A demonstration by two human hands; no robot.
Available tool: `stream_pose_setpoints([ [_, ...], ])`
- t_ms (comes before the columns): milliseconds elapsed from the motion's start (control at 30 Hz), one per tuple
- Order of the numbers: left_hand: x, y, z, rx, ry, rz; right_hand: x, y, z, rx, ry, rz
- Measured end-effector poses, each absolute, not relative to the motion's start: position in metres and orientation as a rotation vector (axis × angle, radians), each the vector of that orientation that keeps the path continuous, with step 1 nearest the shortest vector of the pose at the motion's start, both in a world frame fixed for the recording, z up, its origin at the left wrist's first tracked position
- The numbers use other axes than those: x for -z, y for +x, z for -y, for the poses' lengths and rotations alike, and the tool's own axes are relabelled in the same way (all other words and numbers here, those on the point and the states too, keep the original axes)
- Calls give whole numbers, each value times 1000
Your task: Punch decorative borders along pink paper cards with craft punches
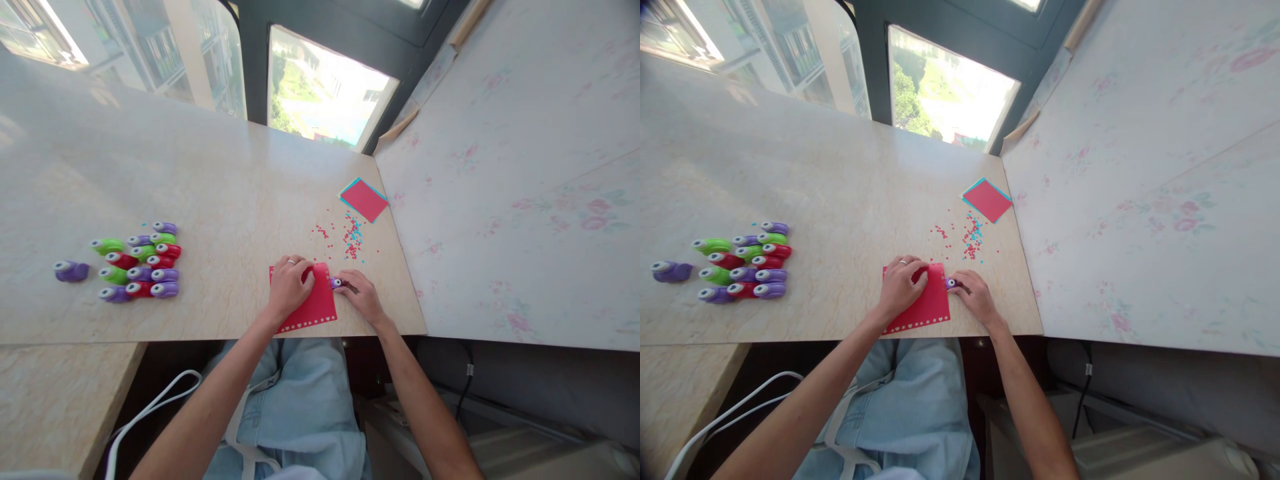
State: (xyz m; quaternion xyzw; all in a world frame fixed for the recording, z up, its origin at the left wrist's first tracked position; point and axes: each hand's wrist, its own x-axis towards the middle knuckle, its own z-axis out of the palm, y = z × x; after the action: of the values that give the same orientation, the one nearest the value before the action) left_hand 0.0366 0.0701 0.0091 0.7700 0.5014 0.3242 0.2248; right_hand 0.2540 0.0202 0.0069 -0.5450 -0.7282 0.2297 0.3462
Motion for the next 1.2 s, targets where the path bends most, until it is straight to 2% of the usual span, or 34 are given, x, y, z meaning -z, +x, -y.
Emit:
stream_pose_setpoints([
  [1200,-7,37,-70,-938,2131,-1397,-1,261,-18,-540,-1311,1876],
])
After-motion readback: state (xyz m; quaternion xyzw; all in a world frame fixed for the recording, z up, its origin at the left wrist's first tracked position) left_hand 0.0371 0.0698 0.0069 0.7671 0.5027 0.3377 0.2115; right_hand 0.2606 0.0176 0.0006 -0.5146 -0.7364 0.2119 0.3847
